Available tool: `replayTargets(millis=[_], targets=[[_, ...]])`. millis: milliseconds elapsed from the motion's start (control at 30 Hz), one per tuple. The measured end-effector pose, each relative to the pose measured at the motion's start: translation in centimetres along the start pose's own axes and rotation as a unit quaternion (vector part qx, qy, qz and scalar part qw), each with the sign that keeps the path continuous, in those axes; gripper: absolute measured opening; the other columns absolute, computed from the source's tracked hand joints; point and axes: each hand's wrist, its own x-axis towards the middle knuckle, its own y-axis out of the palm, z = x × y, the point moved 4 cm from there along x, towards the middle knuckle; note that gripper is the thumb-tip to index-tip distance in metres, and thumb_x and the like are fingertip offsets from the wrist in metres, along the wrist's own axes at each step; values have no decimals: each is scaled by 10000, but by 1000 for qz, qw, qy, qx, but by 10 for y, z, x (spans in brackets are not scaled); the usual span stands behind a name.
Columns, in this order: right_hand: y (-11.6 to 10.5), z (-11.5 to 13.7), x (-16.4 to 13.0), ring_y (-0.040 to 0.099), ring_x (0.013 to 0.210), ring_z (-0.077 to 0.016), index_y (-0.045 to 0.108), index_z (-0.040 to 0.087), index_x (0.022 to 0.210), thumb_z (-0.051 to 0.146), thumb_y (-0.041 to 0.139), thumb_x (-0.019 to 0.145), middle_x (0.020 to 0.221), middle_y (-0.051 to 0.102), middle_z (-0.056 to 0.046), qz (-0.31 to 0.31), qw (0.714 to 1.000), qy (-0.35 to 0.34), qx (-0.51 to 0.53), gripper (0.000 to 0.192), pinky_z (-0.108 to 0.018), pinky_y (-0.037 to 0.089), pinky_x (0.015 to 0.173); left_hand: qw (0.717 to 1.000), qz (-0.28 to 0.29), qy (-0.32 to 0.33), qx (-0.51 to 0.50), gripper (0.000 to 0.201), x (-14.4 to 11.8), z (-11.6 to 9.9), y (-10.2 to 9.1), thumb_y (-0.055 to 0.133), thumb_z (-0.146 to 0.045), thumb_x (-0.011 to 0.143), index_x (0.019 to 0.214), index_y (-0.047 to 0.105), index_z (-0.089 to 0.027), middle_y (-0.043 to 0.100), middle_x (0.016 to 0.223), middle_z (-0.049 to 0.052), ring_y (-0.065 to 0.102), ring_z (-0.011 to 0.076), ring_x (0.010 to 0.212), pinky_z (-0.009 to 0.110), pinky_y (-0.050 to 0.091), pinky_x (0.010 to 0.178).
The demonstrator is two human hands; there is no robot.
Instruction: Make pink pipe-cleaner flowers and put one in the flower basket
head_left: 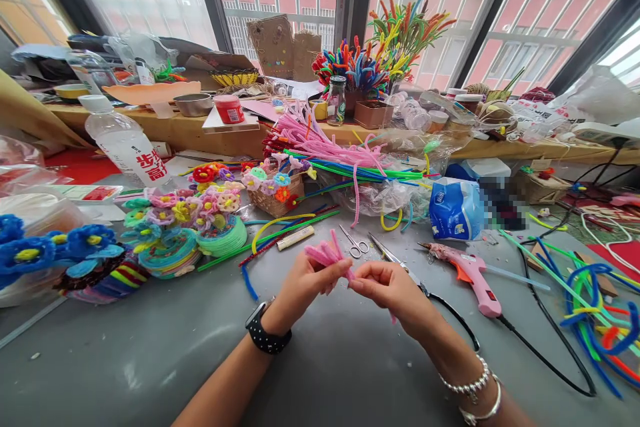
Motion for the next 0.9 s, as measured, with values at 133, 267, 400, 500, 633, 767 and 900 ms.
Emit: replayTargets(millis=[133, 267, 400, 500, 633, 767, 900], targets=[[-3, 9, -2, 356, 485, -83, 652, 186, 811, 394, 586, 714, 557, 515, 24, -91, 971, -100, -197, 239, -223, 253, 466, 999, -10, -13, -39, 383, 1, 1, 3, 558, -367, 694, 424, 400, -146, 347, 367, -55, 304, 42, 375, 219, 215, 410], [1, 14, -4, 513, 604, -137, 659, 208, 889, 354, 489, 799, 754, 650, -45, -148, 919, -202, -304, 241, -246, 360, 567, 992, -30, -44, -115, 415, 3, 4, 5, 519, -348, 713, 400, 321, -159, 292, 351, -66, 257, 28, 355, 214, 170, 395], [7, 16, -4, 529, 675, -169, 664, 194, 866, 330, 433, 832, 718, 639, -76, -178, 875, -240, -380, 271, -275, 358, 632, 976, -21, -90, -198, 360, 6, 11, 6, 517, -320, 704, 455, 307, -166, 242, 374, -91, 192, 17, 343, 205, 121, 384], [4, 17, -3, 498, 619, -139, 666, 188, 817, 350, 478, 803, 687, 614, -47, -170, 920, -196, -294, 249, -256, 346, 589, 978, 2, -84, -190, 366, 6, 10, 5, 506, -334, 720, 460, 313, -164, 255, 388, -84, 203, 22, 361, 207, 135, 388], [-2, 7, -1, 231, 400, -55, 629, 159, 702, 418, 553, 725, 439, 345, 62, -74, 997, -26, -7, 271, -213, 183, 394, 994, 49, -12, -96, 258, 2, -3, 2, 593, -348, 678, 606, 480, -128, 405, 498, -51, 298, 37, 442, 202, 200, 424], [7, -5, -4, 79, 407, -41, 544, 151, 640, 388, 609, 671, 443, 153, 104, 108, 963, 102, 223, 248, -197, 61, 369, 991, 102, 10, -83, 332, -3, -6, 2, 639, -330, 642, 891, 534, -136, 498, 619, -27, 342, 48, 499, 201, 240, 459], [16, -8, -7, 77, 406, -40, 513, 150, 628, 359, 604, 686, 444, 152, 107, 196, 933, 136, 269, 235, -187, 48, 363, 990, 121, 20, -65, 254, -4, -2, 3, 618, -358, 656, 696, 558, -115, 464, 534, -28, 347, 50, 465, 210, 232, 441]])
